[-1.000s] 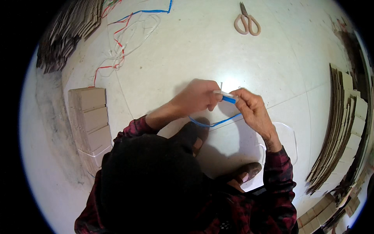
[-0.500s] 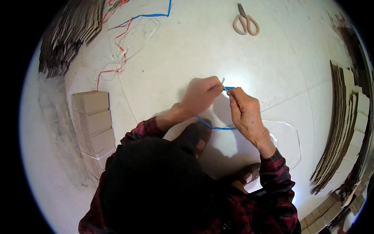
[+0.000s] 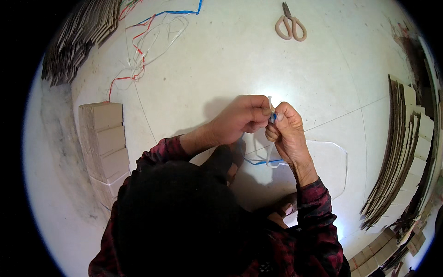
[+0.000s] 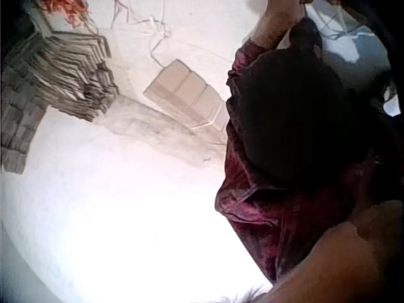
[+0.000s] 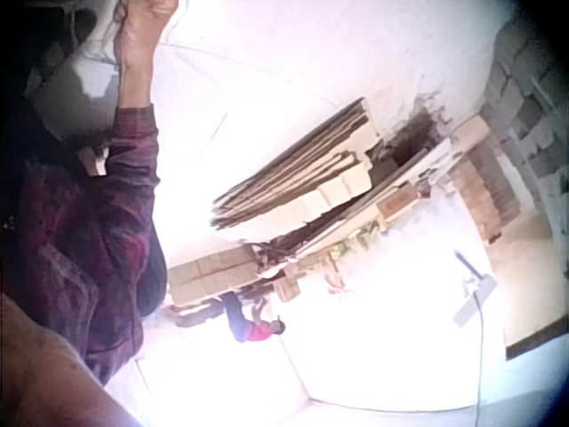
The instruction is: The person sits on the floor and ties plastic strips around stacks of cardboard pieces. They use scissors to cut the strips and then wrap and knot them around the cardboard bundles to secure them.
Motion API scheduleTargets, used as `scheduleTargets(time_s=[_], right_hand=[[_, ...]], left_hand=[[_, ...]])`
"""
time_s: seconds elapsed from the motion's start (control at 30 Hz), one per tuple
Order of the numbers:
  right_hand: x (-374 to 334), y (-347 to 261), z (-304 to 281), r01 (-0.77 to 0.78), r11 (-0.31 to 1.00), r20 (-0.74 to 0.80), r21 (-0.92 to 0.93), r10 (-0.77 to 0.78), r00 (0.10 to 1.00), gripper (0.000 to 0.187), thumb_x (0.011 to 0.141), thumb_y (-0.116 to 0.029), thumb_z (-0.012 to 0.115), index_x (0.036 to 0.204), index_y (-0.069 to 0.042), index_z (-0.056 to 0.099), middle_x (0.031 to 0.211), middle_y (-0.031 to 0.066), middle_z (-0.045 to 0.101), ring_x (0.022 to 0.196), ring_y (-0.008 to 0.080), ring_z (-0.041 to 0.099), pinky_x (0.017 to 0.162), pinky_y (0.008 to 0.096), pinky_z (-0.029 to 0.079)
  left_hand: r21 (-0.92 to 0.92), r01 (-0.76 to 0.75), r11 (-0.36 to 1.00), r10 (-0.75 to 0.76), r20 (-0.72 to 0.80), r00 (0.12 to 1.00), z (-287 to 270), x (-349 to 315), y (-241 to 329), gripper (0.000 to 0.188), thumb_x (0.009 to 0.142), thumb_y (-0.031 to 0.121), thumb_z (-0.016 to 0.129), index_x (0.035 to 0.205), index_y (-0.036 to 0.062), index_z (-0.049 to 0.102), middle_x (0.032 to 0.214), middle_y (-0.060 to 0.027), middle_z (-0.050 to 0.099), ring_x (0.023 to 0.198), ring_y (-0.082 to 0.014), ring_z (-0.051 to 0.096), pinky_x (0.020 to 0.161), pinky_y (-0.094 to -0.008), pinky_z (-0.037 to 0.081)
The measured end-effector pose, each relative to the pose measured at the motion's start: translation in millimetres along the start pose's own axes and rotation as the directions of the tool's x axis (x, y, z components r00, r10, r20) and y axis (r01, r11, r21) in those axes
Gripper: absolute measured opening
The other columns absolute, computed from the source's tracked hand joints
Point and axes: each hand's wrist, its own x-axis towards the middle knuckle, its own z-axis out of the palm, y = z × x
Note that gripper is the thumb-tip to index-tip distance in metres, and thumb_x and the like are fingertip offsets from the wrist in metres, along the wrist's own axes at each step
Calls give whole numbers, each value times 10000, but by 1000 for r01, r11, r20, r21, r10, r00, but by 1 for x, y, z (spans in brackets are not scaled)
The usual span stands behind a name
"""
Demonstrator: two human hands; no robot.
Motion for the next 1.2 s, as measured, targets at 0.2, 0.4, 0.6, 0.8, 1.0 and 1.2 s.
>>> scheduleTargets(time_s=[0.2,0.4,0.6,0.8,1.0,1.2], right_hand=[[1,-17,-16,-132,923,59,-361,163,985,100,839,-141,676,802,-75,611,721,-55,535,696,38,476,630,198,409],[-1,-26,-16,-240,840,107,-487,331,938,183,846,-215,695,762,-85,597,680,-66,523,626,28,415,575,200,337],[-5,-21,-24,-290,820,61,-493,365,929,149,844,-177,654,739,-92,589,652,-72,521,561,15,360,502,187,279],[-9,-28,-21,-272,815,39,-512,338,940,89,798,-151,563,738,-87,574,666,-61,529,548,13,329,488,184,247],[-10,-31,-13,-214,806,71,-552,301,951,101,804,-154,529,745,-81,566,676,-44,532,575,25,362,509,190,278],[-17,-29,-9,-82,776,138,-625,214,967,270,910,-173,505,1071,12,618,846,92,652,842,147,607,790,295,480]], left_hand=[[259,56,964,-54,-14,998,-4,-5,2,82,844,70,503,838,44,581,698,40,462,616,-35,404,525,-199,325],[655,-126,745,-11,200,980,-6,-3,4,157,828,110,493,867,14,611,713,16,511,609,-33,429,521,-191,351],[208,339,918,-382,232,894,-15,5,5,177,789,81,504,893,-11,615,694,-21,546,489,-42,383,438,-193,290],[206,416,885,-456,212,864,-10,7,10,128,791,112,564,851,8,610,708,-16,556,554,-51,420,500,-211,328],[390,304,869,-412,229,882,-14,3,6,190,869,168,586,981,14,601,728,-16,574,531,-29,410,468,-186,309],[496,242,834,-366,170,915,-4,-3,14,252,880,293,573,866,44,613,700,20,568,565,-43,432,506,-205,346]])
